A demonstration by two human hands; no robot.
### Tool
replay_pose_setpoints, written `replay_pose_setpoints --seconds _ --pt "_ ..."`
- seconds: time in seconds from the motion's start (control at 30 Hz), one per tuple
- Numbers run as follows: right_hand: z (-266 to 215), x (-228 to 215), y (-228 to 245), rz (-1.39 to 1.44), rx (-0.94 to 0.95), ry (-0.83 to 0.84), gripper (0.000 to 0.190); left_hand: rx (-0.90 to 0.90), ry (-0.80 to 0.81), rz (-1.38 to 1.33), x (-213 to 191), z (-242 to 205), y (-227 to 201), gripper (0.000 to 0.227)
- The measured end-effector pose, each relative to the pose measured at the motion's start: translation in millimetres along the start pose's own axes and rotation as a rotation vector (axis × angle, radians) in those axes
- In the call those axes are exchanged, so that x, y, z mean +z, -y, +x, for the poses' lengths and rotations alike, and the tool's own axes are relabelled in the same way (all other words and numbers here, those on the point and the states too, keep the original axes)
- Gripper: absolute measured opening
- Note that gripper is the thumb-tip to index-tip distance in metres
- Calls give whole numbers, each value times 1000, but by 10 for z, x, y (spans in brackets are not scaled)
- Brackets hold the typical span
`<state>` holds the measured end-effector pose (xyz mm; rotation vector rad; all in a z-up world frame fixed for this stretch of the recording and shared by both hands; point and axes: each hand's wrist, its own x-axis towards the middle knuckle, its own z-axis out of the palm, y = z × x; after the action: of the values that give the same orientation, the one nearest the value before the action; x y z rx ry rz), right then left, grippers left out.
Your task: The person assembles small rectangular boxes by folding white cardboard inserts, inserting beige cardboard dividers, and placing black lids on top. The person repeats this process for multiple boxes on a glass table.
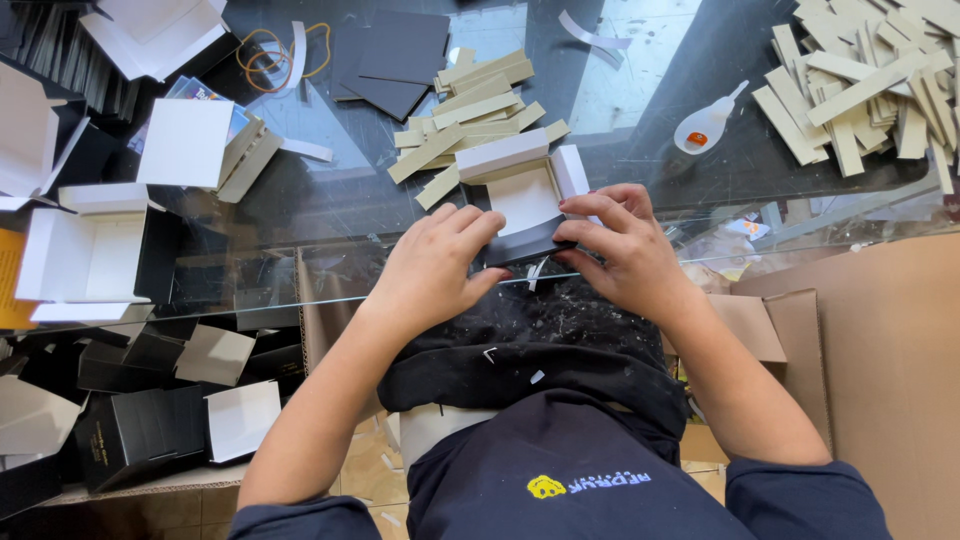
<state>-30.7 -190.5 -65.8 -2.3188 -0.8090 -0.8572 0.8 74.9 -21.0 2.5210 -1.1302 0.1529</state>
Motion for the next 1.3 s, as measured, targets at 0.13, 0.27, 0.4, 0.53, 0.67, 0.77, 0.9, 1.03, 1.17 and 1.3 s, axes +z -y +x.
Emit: replay_pose_setpoints --seconds 0.13,0.27,0.4,0.53,0.67,0.77,0.9,1.03,1.17,1.3 --pt "15 2 -12 1 -12 -1 14 7 11 -27 50 -4 57 50" --pt "2 5 -5 14 -8 13 15 34 -18 -243 197 -23 172 48" --pt "-9 22 -43 41 -5 18 17 35 -86 -384 64 -62 73 47" --pt "20 -8 -12 38 -4 35 15 44 -99 -407 97 -88 126 38" --pt "46 -20 14 -74 -43 61 14 135 -129 -283 194 -112 148 26" --pt "54 -25 23 -149 -51 86 13 155 -167 -218 239 -139 131 24" --pt "91 -55 39 -161 -57 121 17 168 -225 -43 380 -171 111 20" --pt "39 7 20 -148 -50 112 17 141 -269 96 523 -210 14 11" --pt "28 10 31 -201 -29 132 8 121 -202 144 483 -166 -43 7" --pt "134 -38 51 -335 -39 284 18 33 8 158 360 -46 -132 7"
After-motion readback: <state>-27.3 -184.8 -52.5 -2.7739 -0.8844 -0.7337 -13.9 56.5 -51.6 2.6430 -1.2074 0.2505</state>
